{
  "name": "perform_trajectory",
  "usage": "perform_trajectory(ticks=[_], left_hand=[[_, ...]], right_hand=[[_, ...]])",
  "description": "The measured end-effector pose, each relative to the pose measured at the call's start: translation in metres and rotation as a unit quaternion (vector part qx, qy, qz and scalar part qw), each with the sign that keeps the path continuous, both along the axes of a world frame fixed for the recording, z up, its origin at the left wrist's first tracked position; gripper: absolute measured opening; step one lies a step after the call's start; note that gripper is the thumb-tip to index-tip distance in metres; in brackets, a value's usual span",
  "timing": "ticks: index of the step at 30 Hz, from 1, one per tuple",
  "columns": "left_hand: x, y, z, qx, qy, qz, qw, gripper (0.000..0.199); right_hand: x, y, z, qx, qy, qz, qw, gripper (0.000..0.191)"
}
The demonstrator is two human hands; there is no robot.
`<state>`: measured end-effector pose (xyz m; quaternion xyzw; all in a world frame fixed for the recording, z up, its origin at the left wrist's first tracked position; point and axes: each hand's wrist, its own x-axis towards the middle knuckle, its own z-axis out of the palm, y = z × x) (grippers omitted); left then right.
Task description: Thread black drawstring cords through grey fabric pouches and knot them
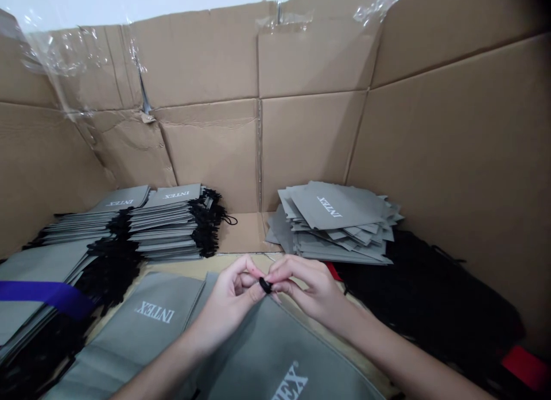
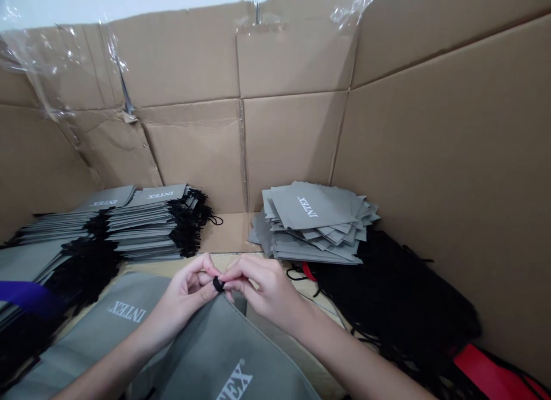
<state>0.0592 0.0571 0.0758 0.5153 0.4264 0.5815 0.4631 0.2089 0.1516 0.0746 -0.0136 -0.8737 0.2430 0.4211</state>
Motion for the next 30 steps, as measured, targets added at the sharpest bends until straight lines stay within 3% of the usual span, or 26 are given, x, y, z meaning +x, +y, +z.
perform_trajectory(ticks=[4, 12, 18, 23, 30], left_hand=[[0.006, 0.001, -0.007, 0.025, 0.003, 0.003, 1.0, 0.043], [0.018, -0.005, -0.012, 0.018, 0.03, 0.068, 0.997, 0.033], [0.011, -0.008, -0.012, 0.052, 0.154, 0.081, 0.983, 0.019], [0.007, -0.009, -0.008, 0.084, 0.265, 0.111, 0.954, 0.02], [0.005, -0.001, -0.003, 0.03, 0.104, 0.064, 0.992, 0.019]], right_hand=[[0.001, -0.005, -0.003, 0.064, -0.019, -0.034, 0.997, 0.012], [-0.004, -0.013, -0.006, 0.149, -0.038, -0.19, 0.97, 0.02], [-0.001, -0.015, -0.002, 0.195, -0.052, -0.236, 0.951, 0.023], [0.002, -0.017, 0.003, 0.123, -0.094, -0.196, 0.968, 0.013], [0.0, -0.02, 0.006, -0.056, -0.085, -0.15, 0.983, 0.014]])
